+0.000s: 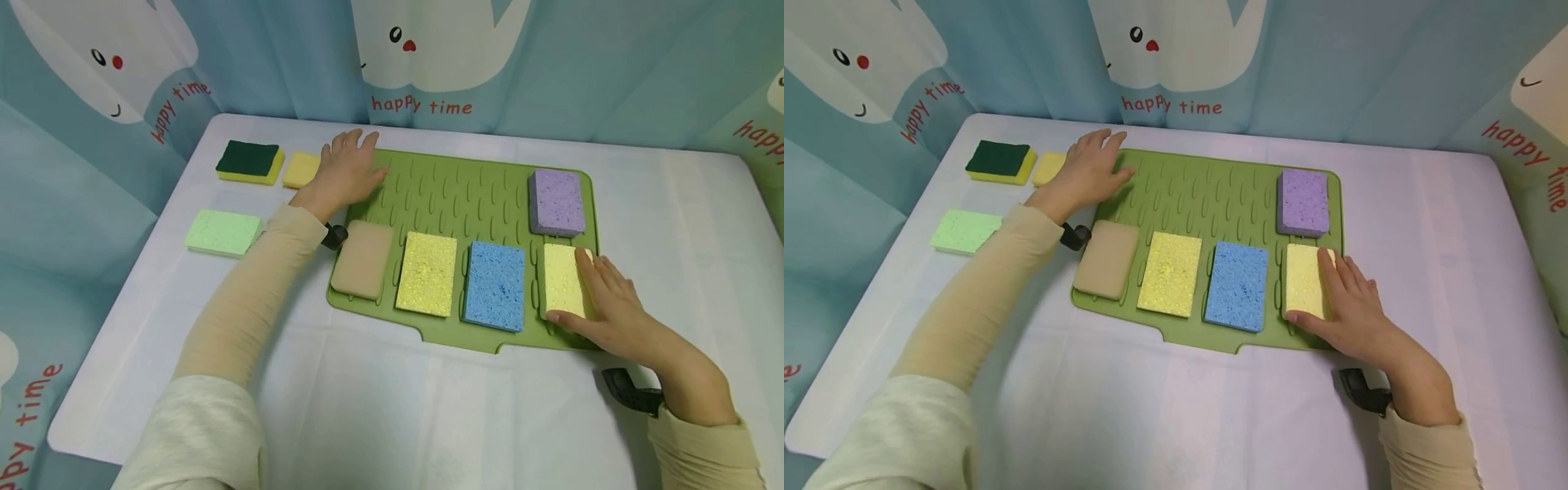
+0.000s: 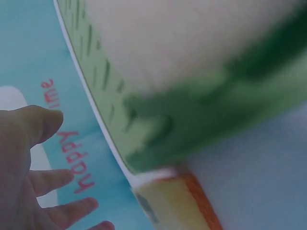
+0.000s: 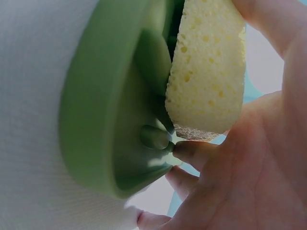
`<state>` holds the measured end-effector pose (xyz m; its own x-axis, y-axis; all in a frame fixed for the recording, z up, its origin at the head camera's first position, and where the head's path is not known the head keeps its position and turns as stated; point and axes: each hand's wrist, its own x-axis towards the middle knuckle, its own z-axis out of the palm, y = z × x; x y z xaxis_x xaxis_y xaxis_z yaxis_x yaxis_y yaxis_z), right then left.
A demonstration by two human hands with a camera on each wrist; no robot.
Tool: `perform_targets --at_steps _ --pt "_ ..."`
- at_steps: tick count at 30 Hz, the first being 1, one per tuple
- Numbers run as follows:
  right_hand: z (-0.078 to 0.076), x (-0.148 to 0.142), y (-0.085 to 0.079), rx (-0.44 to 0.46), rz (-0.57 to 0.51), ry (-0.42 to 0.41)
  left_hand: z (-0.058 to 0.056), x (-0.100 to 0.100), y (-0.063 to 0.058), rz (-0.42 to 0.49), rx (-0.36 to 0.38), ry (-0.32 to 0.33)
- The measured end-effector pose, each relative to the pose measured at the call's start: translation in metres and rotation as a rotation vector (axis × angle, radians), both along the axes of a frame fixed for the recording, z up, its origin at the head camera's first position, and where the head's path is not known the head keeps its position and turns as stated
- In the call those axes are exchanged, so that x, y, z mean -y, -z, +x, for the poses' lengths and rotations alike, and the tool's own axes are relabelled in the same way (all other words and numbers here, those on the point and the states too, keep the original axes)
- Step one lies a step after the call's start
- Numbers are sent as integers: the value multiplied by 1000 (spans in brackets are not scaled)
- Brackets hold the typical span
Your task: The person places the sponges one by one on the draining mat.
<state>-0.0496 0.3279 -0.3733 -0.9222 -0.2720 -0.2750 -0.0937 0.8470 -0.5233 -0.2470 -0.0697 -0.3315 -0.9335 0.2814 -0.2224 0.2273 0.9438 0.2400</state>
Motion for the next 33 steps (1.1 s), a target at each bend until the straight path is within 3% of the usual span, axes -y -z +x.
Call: perform_targets --at_steps 12,25,33 --pt "0 2 0 4 0 1 -3 31 9 -50 66 -137" --pt "1 3 0 14 8 2 -1 42 15 -86 112 -276" --pt "0 2 0 6 8 1 -2 46 20 -57 130 -280"
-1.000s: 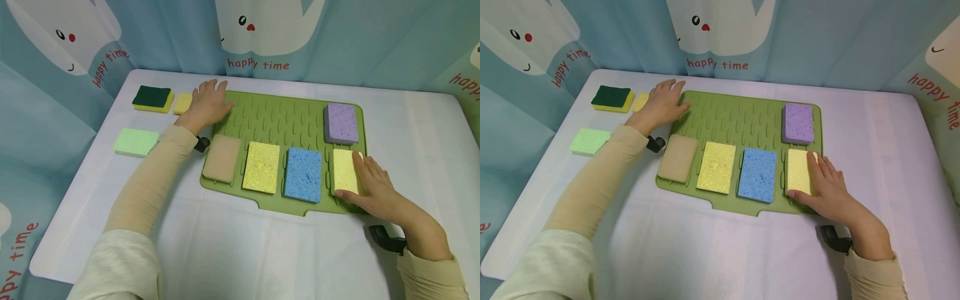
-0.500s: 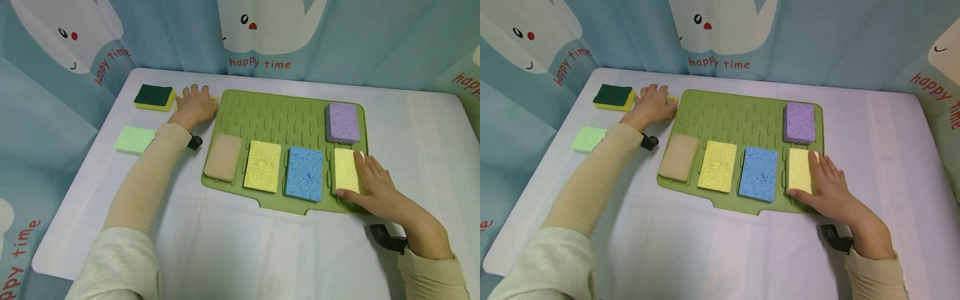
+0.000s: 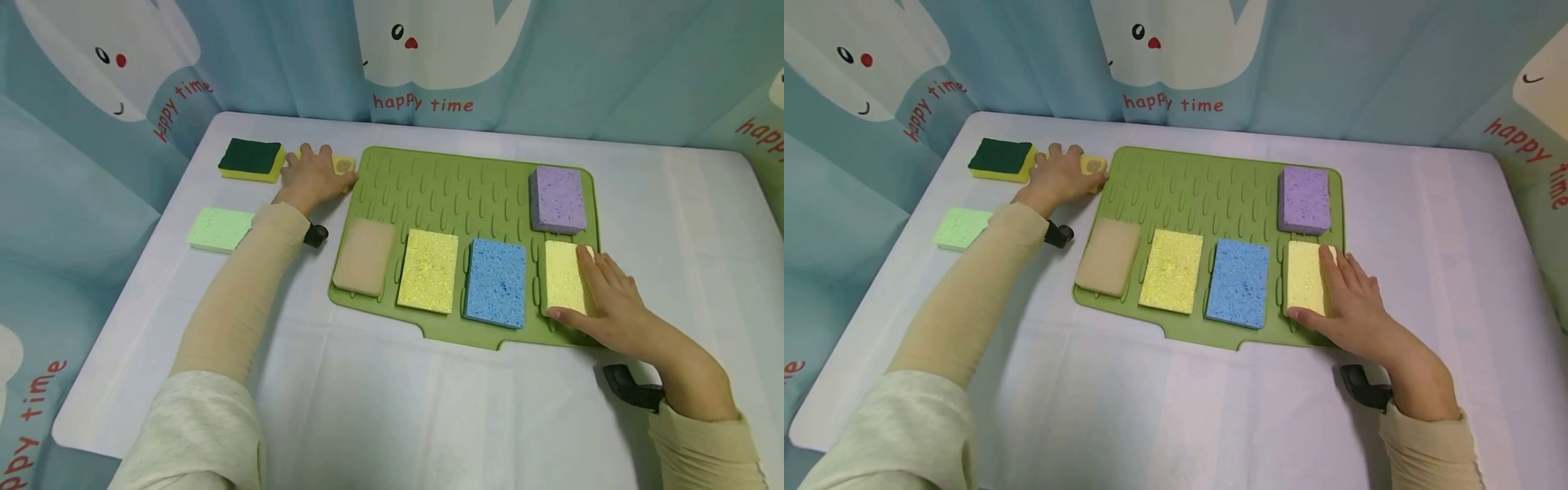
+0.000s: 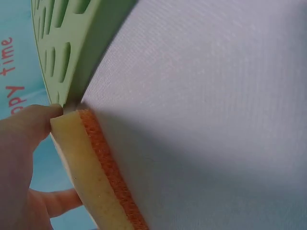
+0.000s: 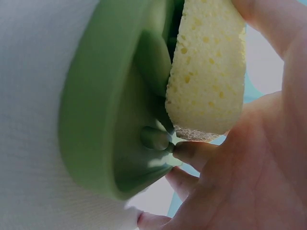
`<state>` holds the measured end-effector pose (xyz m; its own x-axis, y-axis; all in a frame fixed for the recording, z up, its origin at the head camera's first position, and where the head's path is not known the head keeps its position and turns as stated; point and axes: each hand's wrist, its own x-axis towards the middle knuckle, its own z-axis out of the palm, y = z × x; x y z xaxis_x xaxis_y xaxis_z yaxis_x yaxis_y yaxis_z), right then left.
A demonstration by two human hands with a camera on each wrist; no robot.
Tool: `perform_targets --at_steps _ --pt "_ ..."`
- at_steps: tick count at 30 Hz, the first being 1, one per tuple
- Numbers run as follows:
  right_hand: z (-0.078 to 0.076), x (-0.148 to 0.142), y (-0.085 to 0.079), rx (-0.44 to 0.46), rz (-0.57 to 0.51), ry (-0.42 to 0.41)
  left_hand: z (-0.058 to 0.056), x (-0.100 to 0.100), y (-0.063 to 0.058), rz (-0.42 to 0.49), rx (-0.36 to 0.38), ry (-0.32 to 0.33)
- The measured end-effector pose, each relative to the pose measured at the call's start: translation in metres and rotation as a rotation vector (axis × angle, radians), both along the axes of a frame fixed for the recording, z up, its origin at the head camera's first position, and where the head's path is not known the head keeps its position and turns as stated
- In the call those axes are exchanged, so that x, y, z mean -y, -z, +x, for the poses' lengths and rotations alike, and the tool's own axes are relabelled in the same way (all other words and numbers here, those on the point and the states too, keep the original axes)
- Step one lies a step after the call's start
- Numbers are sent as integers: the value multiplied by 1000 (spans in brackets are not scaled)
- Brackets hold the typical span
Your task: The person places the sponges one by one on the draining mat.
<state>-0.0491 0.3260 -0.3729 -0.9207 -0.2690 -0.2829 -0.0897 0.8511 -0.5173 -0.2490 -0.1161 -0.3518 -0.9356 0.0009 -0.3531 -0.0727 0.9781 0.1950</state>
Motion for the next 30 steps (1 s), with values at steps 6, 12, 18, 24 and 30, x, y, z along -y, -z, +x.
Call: perform_targets --at_steps 6,12,18,24,30 --pt "1 0 1 4 -3 1 0 1 1 13 -5 3" --pt "-1 0 0 7 0 -1 -1 4 -1 31 7 4" --pt "1 -1 0 8 -4 4 0 4 -5 34 41 21" --pt "1 -1 1 -6 -6 6 1 1 -10 -15 71 -25" --pt "0 -1 0 -7 -6 6 0 3 -12 -48 63 -55"
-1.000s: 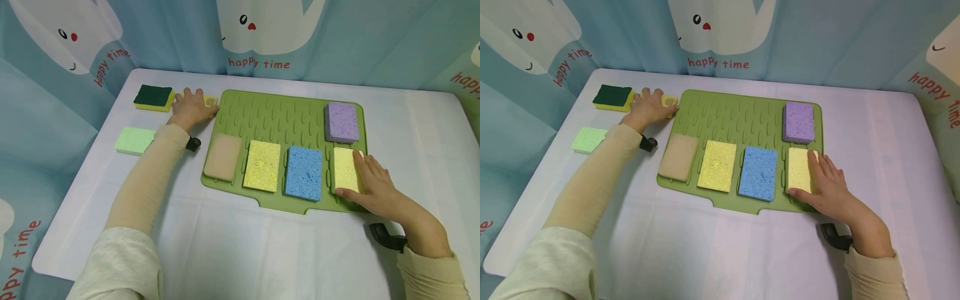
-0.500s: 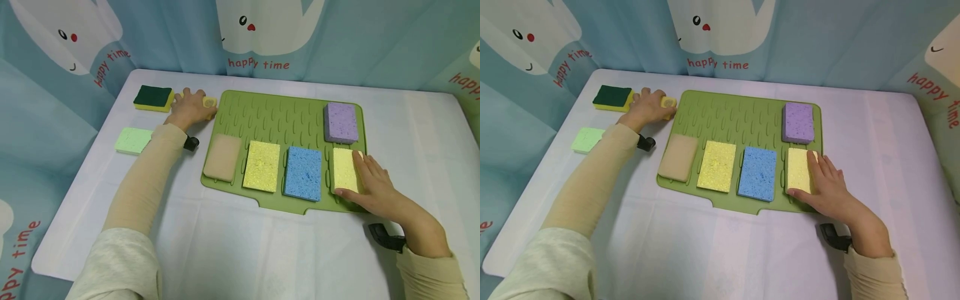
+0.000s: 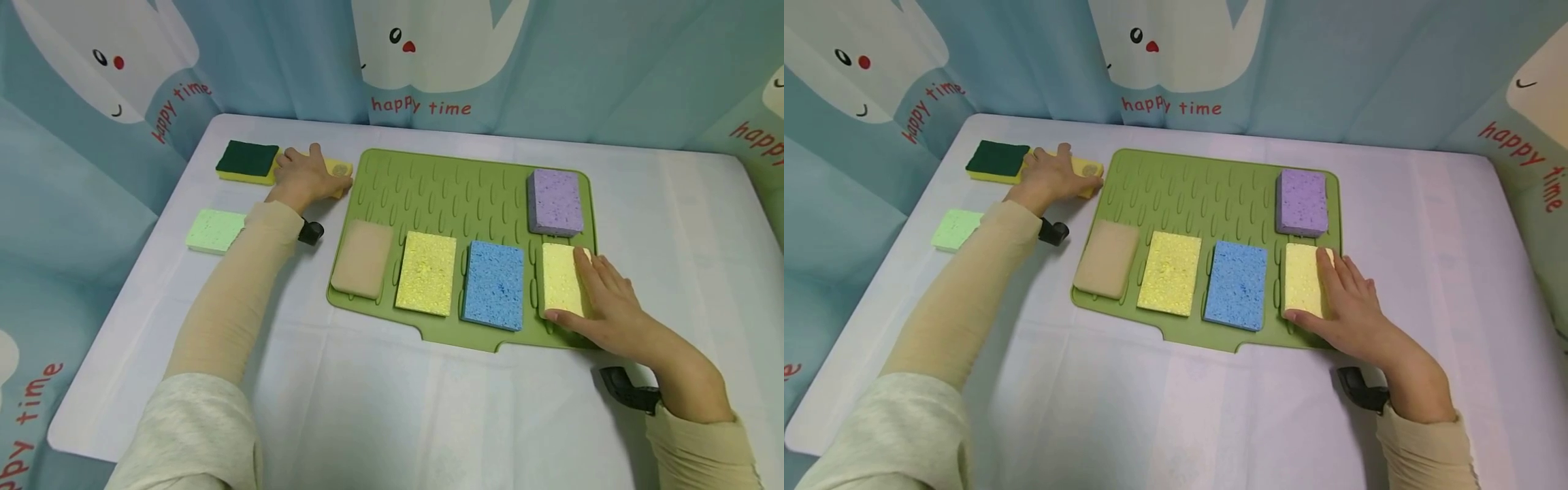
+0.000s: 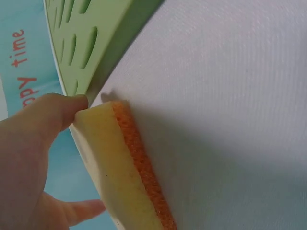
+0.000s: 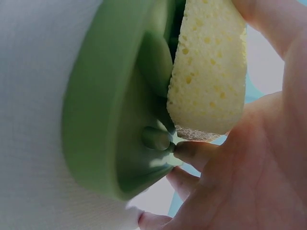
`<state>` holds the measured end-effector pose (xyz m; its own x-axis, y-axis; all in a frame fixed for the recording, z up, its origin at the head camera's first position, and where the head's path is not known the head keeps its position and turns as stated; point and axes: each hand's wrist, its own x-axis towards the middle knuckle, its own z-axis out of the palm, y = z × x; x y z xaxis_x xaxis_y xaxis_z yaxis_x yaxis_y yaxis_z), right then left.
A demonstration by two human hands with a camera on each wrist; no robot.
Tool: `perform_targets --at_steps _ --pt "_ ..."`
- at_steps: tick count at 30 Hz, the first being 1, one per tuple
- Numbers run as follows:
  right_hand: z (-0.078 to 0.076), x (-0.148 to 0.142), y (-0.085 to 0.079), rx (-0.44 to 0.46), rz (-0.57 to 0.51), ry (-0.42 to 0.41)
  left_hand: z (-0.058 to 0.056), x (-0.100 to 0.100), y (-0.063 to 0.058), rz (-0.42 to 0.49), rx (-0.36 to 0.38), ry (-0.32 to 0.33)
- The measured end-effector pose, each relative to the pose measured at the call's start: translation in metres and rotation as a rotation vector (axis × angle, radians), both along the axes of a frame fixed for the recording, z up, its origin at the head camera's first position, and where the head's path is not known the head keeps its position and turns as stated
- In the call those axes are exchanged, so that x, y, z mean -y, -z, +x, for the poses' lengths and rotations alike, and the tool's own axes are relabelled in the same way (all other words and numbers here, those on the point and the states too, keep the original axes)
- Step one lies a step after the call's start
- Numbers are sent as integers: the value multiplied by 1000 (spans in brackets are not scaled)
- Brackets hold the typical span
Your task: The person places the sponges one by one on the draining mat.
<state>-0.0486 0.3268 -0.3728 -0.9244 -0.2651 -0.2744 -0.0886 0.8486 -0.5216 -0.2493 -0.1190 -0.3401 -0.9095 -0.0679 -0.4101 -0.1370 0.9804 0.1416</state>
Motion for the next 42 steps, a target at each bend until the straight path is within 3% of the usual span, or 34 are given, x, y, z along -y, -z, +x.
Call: perform_targets --at_steps 9,19,42 --pt "0 1 -1 2 2 -3 -4 1 -6 97 -68 39" --pt "-1 2 1 -8 17 -9 1 -19 -15 265 -173 108" --pt "0 1 0 -1 11 -10 5 -48 -23 361 -226 172"
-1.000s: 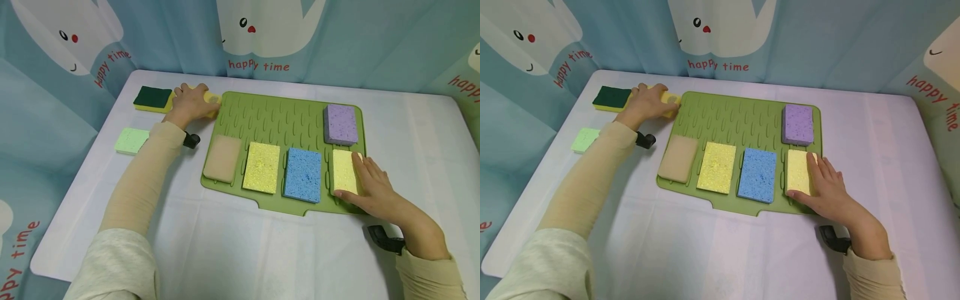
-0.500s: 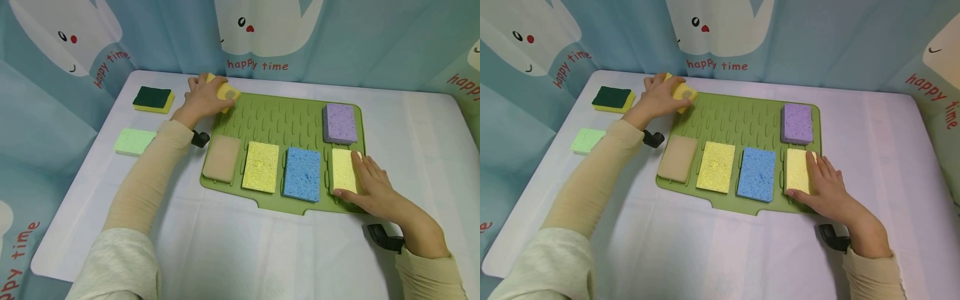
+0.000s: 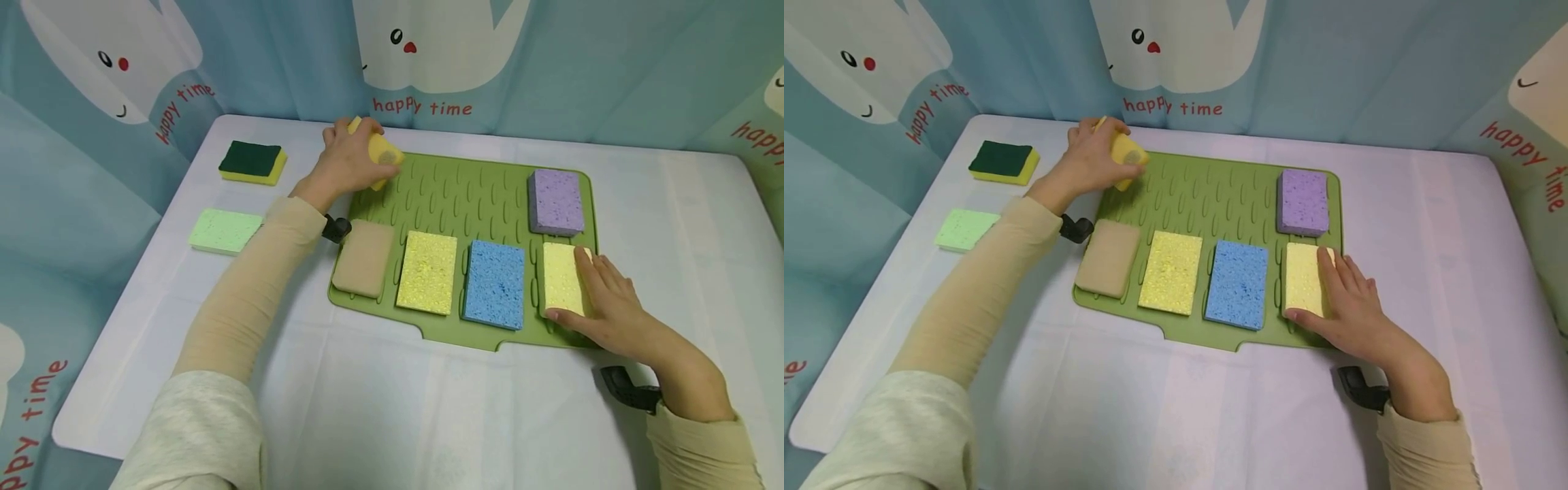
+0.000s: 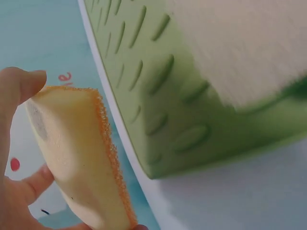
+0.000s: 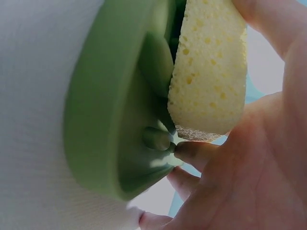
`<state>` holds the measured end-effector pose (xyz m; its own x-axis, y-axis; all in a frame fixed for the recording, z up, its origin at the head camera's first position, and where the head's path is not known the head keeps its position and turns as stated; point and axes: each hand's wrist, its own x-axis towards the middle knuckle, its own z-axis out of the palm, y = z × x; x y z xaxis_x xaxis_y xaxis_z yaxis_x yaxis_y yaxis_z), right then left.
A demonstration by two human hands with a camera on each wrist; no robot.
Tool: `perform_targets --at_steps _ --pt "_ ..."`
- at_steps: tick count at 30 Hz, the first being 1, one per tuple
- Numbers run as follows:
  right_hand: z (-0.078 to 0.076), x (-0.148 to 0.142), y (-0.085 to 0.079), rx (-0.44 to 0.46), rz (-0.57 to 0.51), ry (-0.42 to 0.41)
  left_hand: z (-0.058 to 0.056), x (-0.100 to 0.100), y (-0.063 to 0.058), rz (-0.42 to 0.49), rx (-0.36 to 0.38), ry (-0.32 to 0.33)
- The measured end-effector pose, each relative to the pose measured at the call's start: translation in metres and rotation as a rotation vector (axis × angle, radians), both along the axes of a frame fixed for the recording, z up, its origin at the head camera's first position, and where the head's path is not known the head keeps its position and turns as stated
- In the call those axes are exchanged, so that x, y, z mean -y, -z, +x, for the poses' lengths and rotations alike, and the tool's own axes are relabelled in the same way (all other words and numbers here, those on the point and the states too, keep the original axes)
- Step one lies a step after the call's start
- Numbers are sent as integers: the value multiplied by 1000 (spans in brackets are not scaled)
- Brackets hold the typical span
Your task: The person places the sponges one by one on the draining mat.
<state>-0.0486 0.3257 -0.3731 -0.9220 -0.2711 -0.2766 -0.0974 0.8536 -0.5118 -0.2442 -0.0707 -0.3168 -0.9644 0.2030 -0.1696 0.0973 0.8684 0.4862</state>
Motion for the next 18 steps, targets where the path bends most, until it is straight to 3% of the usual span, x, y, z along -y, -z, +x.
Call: perform_targets --at_steps 18 --pt "0 -2 1 -5 -16 -1 3 -33 0 -27 -94 188"
